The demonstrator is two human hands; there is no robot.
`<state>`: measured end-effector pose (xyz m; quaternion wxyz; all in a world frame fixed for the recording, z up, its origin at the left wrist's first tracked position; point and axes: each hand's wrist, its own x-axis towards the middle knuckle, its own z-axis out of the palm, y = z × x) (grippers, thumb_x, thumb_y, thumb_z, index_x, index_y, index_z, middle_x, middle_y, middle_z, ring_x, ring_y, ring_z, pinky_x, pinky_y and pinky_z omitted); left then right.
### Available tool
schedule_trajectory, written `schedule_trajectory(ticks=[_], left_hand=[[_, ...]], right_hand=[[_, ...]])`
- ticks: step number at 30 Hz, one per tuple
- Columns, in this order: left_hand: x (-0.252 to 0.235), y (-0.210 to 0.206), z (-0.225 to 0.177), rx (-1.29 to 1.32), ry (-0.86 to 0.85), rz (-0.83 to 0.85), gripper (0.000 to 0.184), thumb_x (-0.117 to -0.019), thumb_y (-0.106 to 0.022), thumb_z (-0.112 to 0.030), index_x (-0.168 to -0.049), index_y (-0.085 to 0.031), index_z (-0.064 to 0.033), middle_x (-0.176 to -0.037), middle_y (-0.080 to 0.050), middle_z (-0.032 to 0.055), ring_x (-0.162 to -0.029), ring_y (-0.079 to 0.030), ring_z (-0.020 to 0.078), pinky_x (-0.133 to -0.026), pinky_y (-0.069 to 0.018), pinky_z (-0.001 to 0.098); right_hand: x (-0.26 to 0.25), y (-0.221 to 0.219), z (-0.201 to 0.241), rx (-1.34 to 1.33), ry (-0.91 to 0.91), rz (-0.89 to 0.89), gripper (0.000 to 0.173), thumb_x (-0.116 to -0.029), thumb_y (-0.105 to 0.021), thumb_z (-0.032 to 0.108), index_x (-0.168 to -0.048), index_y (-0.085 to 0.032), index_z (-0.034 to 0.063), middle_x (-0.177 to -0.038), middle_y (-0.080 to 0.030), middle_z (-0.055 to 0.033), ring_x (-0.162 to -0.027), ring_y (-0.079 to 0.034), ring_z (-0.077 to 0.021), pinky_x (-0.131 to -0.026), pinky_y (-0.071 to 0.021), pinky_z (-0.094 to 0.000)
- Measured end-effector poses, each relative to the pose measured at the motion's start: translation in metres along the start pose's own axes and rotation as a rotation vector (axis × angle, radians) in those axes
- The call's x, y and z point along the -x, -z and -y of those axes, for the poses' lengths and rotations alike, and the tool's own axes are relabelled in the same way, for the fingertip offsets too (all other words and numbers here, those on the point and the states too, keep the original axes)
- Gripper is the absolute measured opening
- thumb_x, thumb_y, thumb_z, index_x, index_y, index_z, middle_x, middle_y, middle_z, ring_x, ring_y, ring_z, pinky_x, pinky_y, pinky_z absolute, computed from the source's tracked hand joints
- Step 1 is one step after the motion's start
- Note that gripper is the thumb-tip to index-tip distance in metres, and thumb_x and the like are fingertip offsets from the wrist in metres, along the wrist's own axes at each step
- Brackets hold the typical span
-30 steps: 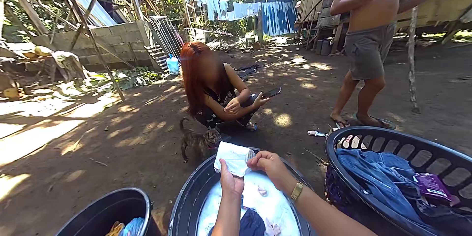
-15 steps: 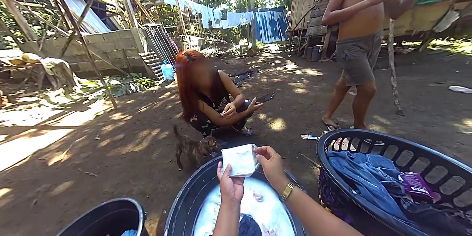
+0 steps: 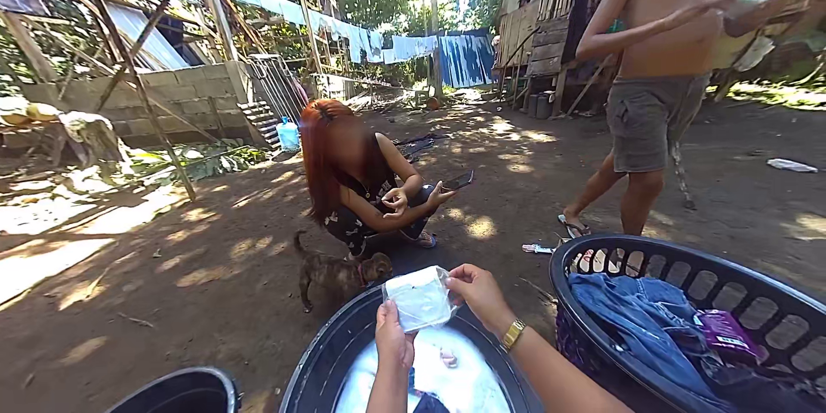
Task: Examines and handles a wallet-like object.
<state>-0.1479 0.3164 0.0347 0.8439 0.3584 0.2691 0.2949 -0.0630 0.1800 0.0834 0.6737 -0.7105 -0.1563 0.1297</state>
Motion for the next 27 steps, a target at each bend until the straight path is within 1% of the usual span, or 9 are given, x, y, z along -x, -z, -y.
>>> schedule_trajectory(ticks=[3,7,9,13,16,19,23,25,27], left_hand=[[-0.004,0.004,0.008,-0.126,-0.103,-0.080,0.032,-0.1130,-0.034,-0.023,-0.132,-0.046,0.0002,-0.108,-0.060,0.0187,-0.091,-0.065,0.0240,-0.077,-0.0566,0.0414],[-0.010,0.008,0.019,-0.243,-0.154,-0.149,0.032,-0.1126,-0.035,-0.018,-0.129,-0.048,0.0066,-0.110,-0.059,0.0222,-0.094,-0.061,0.0243,-0.084,-0.0532,0.0421],[-0.009,0.007,0.023,-0.278,-0.171,-0.182,0.026,-0.1112,-0.038,-0.012,-0.126,-0.046,0.0075,-0.106,-0.058,0.0217,-0.090,-0.060,0.0241,-0.082,-0.0527,0.0407],[-0.008,0.006,0.022,-0.401,-0.238,-0.264,0.027,-0.1095,-0.039,-0.008,-0.130,-0.046,0.0093,-0.116,-0.059,0.0268,-0.102,-0.060,0.0301,-0.090,-0.0500,0.0459],[-0.009,0.006,0.019,-0.391,-0.268,-0.281,0.028,-0.1093,-0.039,-0.008,-0.131,-0.046,0.0089,-0.117,-0.058,0.0259,-0.103,-0.059,0.0291,-0.092,-0.0494,0.0442],[-0.010,0.007,0.014,-0.313,-0.259,-0.264,0.028,-0.1091,-0.039,-0.006,-0.132,-0.044,0.0089,-0.113,-0.057,0.0233,-0.097,-0.059,0.0248,-0.087,-0.0505,0.0402],[-0.023,0.017,0.008,-0.210,-0.191,-0.328,0.026,-0.1095,-0.037,-0.008,-0.132,-0.039,0.0046,-0.089,-0.049,0.0126,-0.065,-0.052,0.0154,-0.060,-0.0488,0.0312],[-0.032,0.028,0.004,-0.253,-0.196,-0.392,0.034,-0.1080,-0.040,-0.007,-0.140,-0.034,0.0023,-0.101,-0.051,0.0181,-0.073,-0.054,0.0206,-0.064,-0.0503,0.0362],[-0.041,0.043,0.004,-0.411,-0.274,-0.447,0.049,-0.1036,-0.047,0.000,-0.150,-0.032,-0.0002,-0.133,-0.050,0.0305,-0.104,-0.058,0.0354,-0.083,-0.0518,0.0487]], right_hand=[[0.001,0.002,0.000,0.031,0.035,0.088,0.018,-0.1011,-0.055,-0.001,-0.116,-0.065,-0.0036,-0.102,-0.071,-0.0114,-0.069,-0.067,-0.0124,-0.062,-0.0572,-0.0280],[0.005,-0.001,0.001,0.026,0.052,0.193,0.041,-0.0955,-0.066,0.003,-0.134,-0.054,-0.0042,-0.111,-0.071,-0.0160,-0.095,-0.070,-0.0168,-0.087,-0.0564,-0.0341],[0.010,-0.003,0.005,0.043,0.021,0.255,0.051,-0.0956,-0.068,0.009,-0.142,-0.048,-0.0014,-0.110,-0.071,-0.0156,-0.097,-0.068,-0.0183,-0.088,-0.0540,-0.0369],[0.018,-0.012,0.008,-0.024,0.017,0.262,0.051,-0.0971,-0.067,0.016,-0.143,-0.049,-0.0007,-0.107,-0.068,-0.0154,-0.092,-0.065,-0.0186,-0.085,-0.0533,-0.0370],[0.015,-0.016,-0.001,-0.040,0.059,0.270,0.057,-0.0875,-0.076,0.006,-0.138,-0.050,-0.0039,-0.111,-0.069,-0.0158,-0.093,-0.070,-0.0181,-0.086,-0.0589,-0.0356],[0.013,-0.017,-0.002,-0.085,0.050,0.166,0.044,-0.0874,-0.073,-0.005,-0.128,-0.056,-0.0046,-0.102,-0.070,-0.0140,-0.085,-0.070,-0.0163,-0.080,-0.0596,-0.0334],[0.009,-0.004,0.010,-0.172,0.068,0.069,0.050,-0.0884,-0.069,-0.009,-0.135,-0.052,-0.0034,-0.107,-0.069,-0.0149,-0.088,-0.070,-0.0168,-0.080,-0.0592,-0.0326],[0.006,0.003,0.012,-0.191,0.098,0.039,0.051,-0.0880,-0.068,-0.011,-0.136,-0.052,-0.0029,-0.111,-0.067,-0.0151,-0.092,-0.069,-0.0164,-0.081,-0.0586,-0.0319],[0.004,0.006,0.012,-0.204,0.113,0.016,0.046,-0.0891,-0.067,-0.011,-0.133,-0.054,-0.0029,-0.112,-0.067,-0.0154,-0.093,-0.068,-0.0164,-0.081,-0.0589,-0.0318]])
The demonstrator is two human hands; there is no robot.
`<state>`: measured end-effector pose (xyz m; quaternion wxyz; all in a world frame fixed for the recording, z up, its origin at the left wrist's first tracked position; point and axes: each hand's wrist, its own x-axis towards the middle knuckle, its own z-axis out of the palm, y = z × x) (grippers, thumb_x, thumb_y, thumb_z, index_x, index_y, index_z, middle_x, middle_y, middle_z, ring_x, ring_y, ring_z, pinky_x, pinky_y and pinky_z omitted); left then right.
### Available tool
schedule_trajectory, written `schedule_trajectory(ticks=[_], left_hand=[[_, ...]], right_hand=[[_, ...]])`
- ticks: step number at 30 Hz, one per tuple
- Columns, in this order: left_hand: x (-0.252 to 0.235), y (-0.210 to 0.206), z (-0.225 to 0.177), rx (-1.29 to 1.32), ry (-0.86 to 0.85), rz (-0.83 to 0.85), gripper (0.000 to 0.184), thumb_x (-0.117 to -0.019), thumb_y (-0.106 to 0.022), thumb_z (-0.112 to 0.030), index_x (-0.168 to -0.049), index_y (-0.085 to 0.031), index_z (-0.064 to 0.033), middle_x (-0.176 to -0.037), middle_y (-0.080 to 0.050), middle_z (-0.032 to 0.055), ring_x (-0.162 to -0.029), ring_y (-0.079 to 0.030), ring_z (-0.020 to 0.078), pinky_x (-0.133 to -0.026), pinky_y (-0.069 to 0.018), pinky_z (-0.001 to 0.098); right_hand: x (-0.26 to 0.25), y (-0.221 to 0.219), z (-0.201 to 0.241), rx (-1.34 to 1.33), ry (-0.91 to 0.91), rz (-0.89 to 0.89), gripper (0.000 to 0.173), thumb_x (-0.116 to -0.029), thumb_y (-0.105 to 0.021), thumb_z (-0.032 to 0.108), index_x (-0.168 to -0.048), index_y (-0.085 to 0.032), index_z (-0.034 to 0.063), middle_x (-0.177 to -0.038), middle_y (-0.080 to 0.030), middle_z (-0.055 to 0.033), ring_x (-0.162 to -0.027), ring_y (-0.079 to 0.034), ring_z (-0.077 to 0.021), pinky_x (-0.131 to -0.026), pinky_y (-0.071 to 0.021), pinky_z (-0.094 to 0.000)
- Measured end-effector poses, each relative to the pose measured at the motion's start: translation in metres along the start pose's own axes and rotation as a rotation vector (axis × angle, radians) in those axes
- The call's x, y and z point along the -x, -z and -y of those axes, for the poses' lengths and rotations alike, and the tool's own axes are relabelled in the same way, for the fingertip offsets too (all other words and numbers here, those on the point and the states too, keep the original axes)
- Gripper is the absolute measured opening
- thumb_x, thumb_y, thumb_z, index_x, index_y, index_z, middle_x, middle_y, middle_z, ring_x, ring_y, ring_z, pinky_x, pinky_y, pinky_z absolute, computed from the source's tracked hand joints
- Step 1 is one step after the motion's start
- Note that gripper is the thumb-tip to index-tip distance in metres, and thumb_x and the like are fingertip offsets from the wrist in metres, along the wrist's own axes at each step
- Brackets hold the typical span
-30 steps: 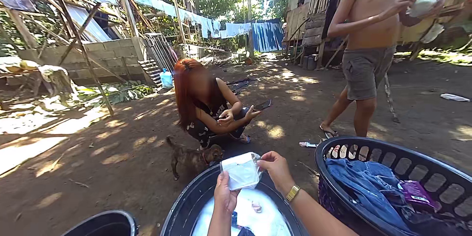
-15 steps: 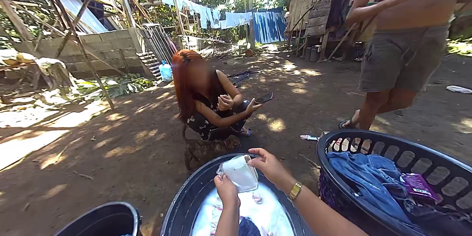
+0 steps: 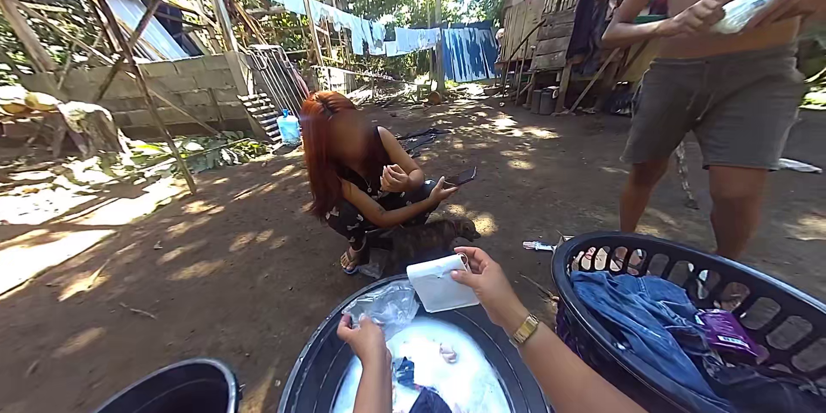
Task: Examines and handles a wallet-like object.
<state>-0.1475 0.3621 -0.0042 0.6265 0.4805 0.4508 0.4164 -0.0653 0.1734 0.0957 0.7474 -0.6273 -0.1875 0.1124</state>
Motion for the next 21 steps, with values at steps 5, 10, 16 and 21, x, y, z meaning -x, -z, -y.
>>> schedule_trajectory(ticks=[5,10,16,21], left_hand=[[-0.001,0.012,-0.002,-0.521,-0.353,0.203,0.045,-0.0899,-0.065,0.005,-0.133,-0.065,-0.0069,-0.142,-0.043,0.0364,-0.125,-0.051,0.0522,-0.100,-0.0472,0.0596],[0.031,0.011,-0.038,-0.477,-0.234,1.068,0.085,-0.0727,-0.089,-0.009,-0.146,-0.046,-0.0003,-0.146,-0.042,0.0242,-0.128,-0.052,0.0296,-0.104,-0.0495,0.0419],[0.067,0.009,-0.041,0.118,-0.010,0.942,0.029,-0.0892,-0.064,-0.007,-0.116,-0.056,-0.0008,-0.087,-0.072,0.0012,-0.074,-0.067,0.0047,-0.065,-0.0541,0.0210],[0.067,0.006,-0.049,0.125,0.023,0.702,0.020,-0.0962,-0.052,0.007,-0.115,-0.054,0.0006,-0.084,-0.068,0.0047,-0.069,-0.065,0.0073,-0.060,-0.0537,0.0225]], right_hand=[[0.000,-0.003,0.000,-0.107,-0.060,0.018,0.049,-0.0987,-0.056,-0.006,-0.146,-0.045,0.0038,-0.113,-0.066,-0.0160,-0.089,-0.070,-0.0197,-0.079,-0.0604,-0.0354],[0.001,-0.009,-0.005,-0.143,-0.073,-0.024,0.038,-0.1039,-0.054,0.003,-0.141,-0.048,0.0011,-0.110,-0.067,-0.0156,-0.087,-0.071,-0.0181,-0.077,-0.0608,-0.0335],[0.004,-0.017,-0.011,-0.012,-0.089,-0.076,0.024,-0.1088,-0.050,0.021,-0.113,-0.058,-0.0015,-0.093,-0.065,-0.0102,-0.079,-0.066,-0.0121,-0.074,-0.0577,-0.0294],[0.009,-0.007,-0.011,0.480,0.289,0.198,0.080,-0.0895,-0.074,0.037,-0.153,-0.041,0.0001,-0.159,-0.037,-0.0239,-0.131,-0.055,-0.0312,-0.103,-0.0515,-0.0429]])
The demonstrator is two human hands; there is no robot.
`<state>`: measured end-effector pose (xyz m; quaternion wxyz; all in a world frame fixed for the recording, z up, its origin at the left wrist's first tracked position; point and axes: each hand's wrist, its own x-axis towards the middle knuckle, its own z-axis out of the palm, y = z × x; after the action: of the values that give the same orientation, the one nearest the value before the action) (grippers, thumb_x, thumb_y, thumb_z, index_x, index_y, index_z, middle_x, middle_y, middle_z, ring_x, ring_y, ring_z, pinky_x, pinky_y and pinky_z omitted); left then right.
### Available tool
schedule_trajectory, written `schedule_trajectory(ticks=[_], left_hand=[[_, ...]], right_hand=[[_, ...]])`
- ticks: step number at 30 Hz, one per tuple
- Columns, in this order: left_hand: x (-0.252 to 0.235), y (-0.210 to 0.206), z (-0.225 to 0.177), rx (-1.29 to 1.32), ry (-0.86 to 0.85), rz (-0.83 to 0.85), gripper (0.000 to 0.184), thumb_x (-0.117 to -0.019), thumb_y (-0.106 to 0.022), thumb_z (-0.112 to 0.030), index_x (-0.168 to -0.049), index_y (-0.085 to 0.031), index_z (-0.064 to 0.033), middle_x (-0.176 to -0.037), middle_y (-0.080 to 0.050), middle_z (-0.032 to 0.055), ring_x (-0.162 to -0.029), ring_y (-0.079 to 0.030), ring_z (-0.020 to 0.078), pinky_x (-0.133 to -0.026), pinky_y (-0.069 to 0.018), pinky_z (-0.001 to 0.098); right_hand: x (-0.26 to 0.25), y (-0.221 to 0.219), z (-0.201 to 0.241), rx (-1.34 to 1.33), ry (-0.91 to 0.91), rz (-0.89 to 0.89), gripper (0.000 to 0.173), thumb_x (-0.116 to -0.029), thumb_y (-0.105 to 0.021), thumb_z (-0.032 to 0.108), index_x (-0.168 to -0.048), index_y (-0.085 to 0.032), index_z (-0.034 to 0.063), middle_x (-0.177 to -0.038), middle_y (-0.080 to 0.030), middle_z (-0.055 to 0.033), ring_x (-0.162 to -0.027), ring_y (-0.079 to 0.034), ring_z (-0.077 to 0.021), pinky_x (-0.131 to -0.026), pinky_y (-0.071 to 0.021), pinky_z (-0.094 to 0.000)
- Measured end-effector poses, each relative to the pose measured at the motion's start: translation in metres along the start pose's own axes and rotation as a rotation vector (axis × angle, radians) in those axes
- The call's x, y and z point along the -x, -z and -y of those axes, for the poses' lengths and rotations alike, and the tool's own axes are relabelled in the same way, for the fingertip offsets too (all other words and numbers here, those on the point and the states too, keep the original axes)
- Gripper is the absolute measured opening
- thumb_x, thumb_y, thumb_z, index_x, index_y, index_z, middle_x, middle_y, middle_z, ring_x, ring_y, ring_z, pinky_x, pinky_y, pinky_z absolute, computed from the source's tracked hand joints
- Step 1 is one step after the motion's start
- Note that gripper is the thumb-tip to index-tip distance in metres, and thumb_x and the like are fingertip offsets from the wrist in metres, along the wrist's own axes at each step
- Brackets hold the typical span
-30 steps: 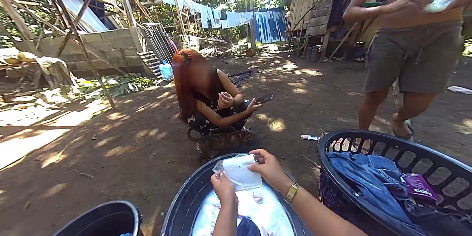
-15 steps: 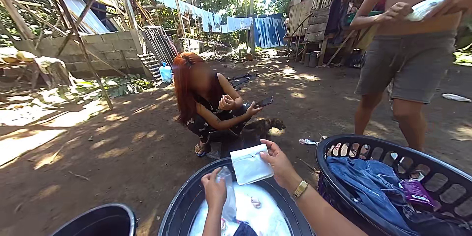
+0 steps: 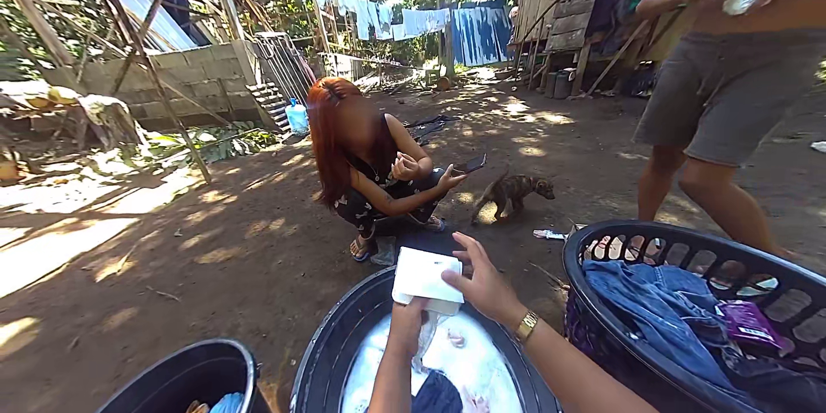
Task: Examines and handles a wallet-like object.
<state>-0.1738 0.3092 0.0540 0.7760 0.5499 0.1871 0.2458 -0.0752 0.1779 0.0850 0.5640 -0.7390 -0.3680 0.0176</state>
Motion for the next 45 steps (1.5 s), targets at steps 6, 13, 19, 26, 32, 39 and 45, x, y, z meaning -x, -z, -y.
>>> schedule_trajectory(ticks=[6,13,19,26,32,39,45], left_hand=[[0.002,0.010,-0.003,0.009,0.026,0.133,0.023,-0.0956,-0.054,-0.001,-0.119,-0.055,0.0021,-0.088,-0.073,0.0087,-0.076,-0.072,0.0138,-0.068,-0.0606,0.0294],[-0.002,0.017,0.005,0.159,-0.024,0.228,0.036,-0.0865,-0.063,-0.001,-0.121,-0.052,0.0009,-0.088,-0.075,0.0082,-0.077,-0.075,0.0149,-0.072,-0.0637,0.0316],[-0.008,0.015,0.010,0.097,-0.057,0.153,0.033,-0.0928,-0.059,0.003,-0.125,-0.050,0.0027,-0.091,-0.074,0.0082,-0.077,-0.074,0.0131,-0.073,-0.0631,0.0298],[-0.014,0.006,0.007,-0.586,-0.158,-0.073,0.057,-0.1051,-0.054,-0.029,-0.150,-0.037,0.0029,-0.121,-0.060,0.0251,-0.108,-0.060,0.0337,-0.095,-0.0485,0.0516],[0.003,-0.009,0.004,-0.225,0.119,0.191,0.067,-0.1056,-0.049,-0.034,-0.157,-0.019,-0.0026,-0.132,-0.057,0.0214,-0.114,-0.061,0.0230,-0.095,-0.0514,0.0398],[0.001,0.017,0.019,0.406,0.111,0.341,0.041,-0.0620,-0.086,-0.036,-0.091,-0.070,-0.0123,-0.079,-0.075,0.0041,-0.066,-0.072,0.0103,-0.062,-0.0603,0.0250],[-0.010,0.029,0.028,0.658,-0.117,0.538,0.034,-0.0718,-0.085,-0.031,-0.099,-0.078,-0.0127,-0.093,-0.078,0.0074,-0.086,-0.076,0.0160,-0.081,-0.0628,0.0336]], right_hand=[[0.000,0.002,-0.003,-0.066,0.038,0.094,0.041,-0.0892,-0.077,0.020,-0.126,-0.069,0.0030,-0.119,-0.069,-0.0104,-0.109,-0.066,-0.0155,-0.098,-0.0532,-0.0345],[-0.005,0.009,0.010,-0.628,-0.381,-0.038,0.016,-0.1067,-0.053,0.014,-0.113,-0.061,0.0011,-0.090,-0.070,-0.0065,-0.077,-0.069,-0.0113,-0.070,-0.0591,-0.0284],[-0.003,0.006,0.007,-0.606,-0.490,0.144,0.037,-0.0963,-0.068,0.006,-0.130,-0.054,-0.0005,-0.106,-0.071,-0.0120,-0.090,-0.072,-0.0169,-0.082,-0.0613,-0.0333],[-0.007,-0.003,0.004,-0.361,-0.455,-0.200,0.037,-0.0919,-0.075,0.008,-0.123,-0.058,-0.0039,-0.106,-0.068,-0.0181,-0.092,-0.069,-0.0225,-0.083,-0.0587,-0.0394],[0.006,-0.015,0.022,-0.383,-0.407,-0.030,0.026,-0.0985,-0.068,0.014,-0.118,-0.063,-0.0018,-0.099,-0.069,-0.0118,-0.085,-0.068,-0.0148,-0.078,-0.0580,-0.0335],[-0.004,0.006,0.023,-0.612,-0.513,-0.191,0.026,-0.1053,-0.056,0.013,-0.127,-0.059,-0.0006,-0.105,-0.069,-0.0126,-0.091,-0.069,-0.0167,-0.081,-0.0587,-0.0336],[-0.004,0.015,0.013,-0.618,-0.678,0.167,0.034,-0.1022,-0.060,0.011,-0.135,-0.051,0.0062,-0.109,-0.067,-0.0144,-0.092,-0.069,-0.0244,-0.076,-0.0598,-0.0413]])
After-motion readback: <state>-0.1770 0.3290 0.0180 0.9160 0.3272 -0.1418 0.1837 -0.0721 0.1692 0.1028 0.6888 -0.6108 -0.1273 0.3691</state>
